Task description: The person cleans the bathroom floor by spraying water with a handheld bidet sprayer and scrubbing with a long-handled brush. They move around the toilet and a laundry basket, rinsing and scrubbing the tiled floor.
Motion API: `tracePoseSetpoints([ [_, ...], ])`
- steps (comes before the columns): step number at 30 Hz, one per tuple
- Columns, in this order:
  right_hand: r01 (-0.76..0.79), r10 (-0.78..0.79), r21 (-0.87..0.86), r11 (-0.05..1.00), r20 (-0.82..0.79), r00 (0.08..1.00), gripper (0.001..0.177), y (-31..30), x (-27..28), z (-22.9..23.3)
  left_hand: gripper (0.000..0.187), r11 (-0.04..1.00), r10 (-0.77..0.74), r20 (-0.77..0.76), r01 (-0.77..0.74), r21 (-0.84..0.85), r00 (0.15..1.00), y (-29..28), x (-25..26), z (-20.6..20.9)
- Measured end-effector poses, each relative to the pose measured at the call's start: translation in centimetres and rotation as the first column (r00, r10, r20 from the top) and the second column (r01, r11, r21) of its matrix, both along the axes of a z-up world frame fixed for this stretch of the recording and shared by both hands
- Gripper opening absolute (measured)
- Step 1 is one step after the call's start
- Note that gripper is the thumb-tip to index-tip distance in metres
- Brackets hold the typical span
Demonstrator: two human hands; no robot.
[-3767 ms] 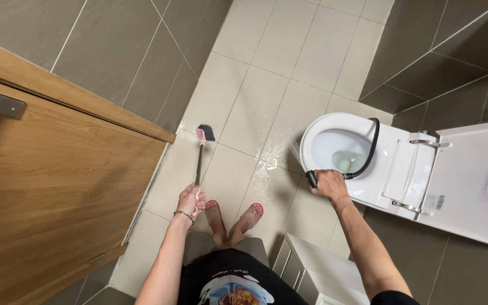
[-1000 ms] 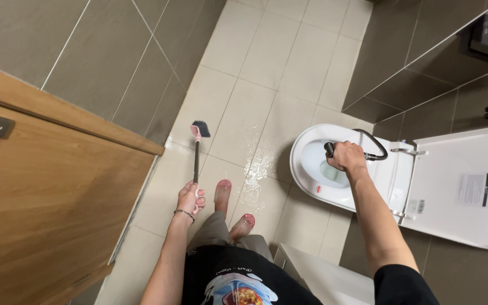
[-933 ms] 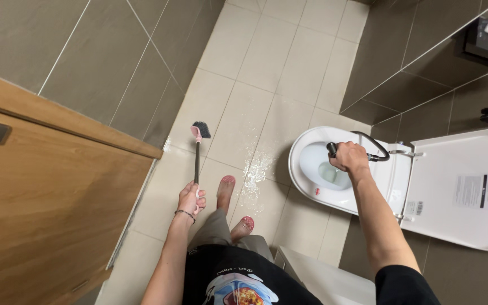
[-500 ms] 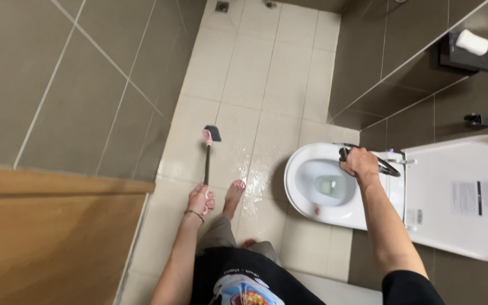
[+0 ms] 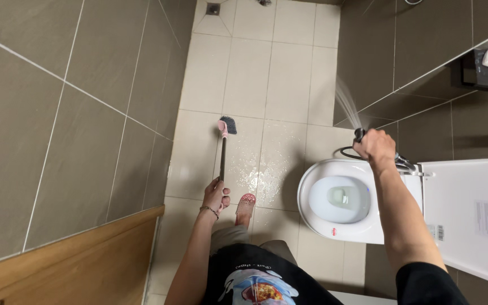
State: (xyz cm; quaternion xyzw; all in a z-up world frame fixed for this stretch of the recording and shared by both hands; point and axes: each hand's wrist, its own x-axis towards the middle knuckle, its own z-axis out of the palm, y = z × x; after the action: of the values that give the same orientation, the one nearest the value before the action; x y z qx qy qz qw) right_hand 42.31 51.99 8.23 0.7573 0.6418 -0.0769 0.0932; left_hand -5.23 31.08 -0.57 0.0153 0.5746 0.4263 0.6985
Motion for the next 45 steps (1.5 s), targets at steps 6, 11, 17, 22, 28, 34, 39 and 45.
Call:
tracePoseSetpoints([
  [6, 0.037, -0.028, 0.136, 0.990, -0.070, 0.997, 0.042, 4.1, -0.7, 2.1, 0.018, 1.000, -0.018, -0.009, 0.017, -0.010, 1.000, 2.6, 0.5, 0.0],
  [11, 0.074, -0.043, 0.196, 0.978, -0.158, 0.986, 0.037, 5.3, -1.2, 4.7, 0.021, 1.000, -0.015, 0.018, 0.015, 0.005, 1.000, 3.2, 1.4, 1.0],
  [17, 0.096, -0.080, 0.134, 0.986, -0.116, 0.990, 0.038, 5.7, 0.7, 4.9, 0.026, 1.000, -0.016, -0.013, 0.016, -0.004, 1.000, 2.4, 2.8, 3.2],
  [22, 0.185, -0.190, -0.063, 0.981, -0.099, 0.977, 0.031, 5.4, 2.8, 4.2, 0.027, 1.000, 0.006, -0.003, -0.006, -0.005, 1.000, 1.0, 2.9, 2.6],
  [28, 0.225, -0.242, -0.169, 0.960, -0.087, 0.966, 0.031, 4.0, 3.5, 3.2, 0.028, 1.000, 0.014, -0.002, -0.014, -0.027, 1.000, -0.1, 2.9, 0.5],
  [34, 0.195, -0.221, -0.193, 0.962, -0.120, 0.968, 0.041, 3.1, 2.8, 3.7, 0.028, 1.000, 0.012, -0.010, -0.012, -0.029, 1.000, -0.2, 3.2, 0.6],
  [39, 0.157, -0.186, -0.158, 0.975, -0.187, 0.964, 0.050, 3.1, 1.5, 3.5, 0.027, 0.999, -0.004, -0.008, 0.004, -0.035, 1.000, -0.2, 2.8, 1.1],
  [45, 0.160, -0.192, -0.123, 0.980, -0.335, 0.922, 0.050, 3.1, -0.8, 4.3, 0.022, 1.000, 0.031, 0.020, -0.031, -0.003, 0.999, 0.0, 2.0, 0.3],
])
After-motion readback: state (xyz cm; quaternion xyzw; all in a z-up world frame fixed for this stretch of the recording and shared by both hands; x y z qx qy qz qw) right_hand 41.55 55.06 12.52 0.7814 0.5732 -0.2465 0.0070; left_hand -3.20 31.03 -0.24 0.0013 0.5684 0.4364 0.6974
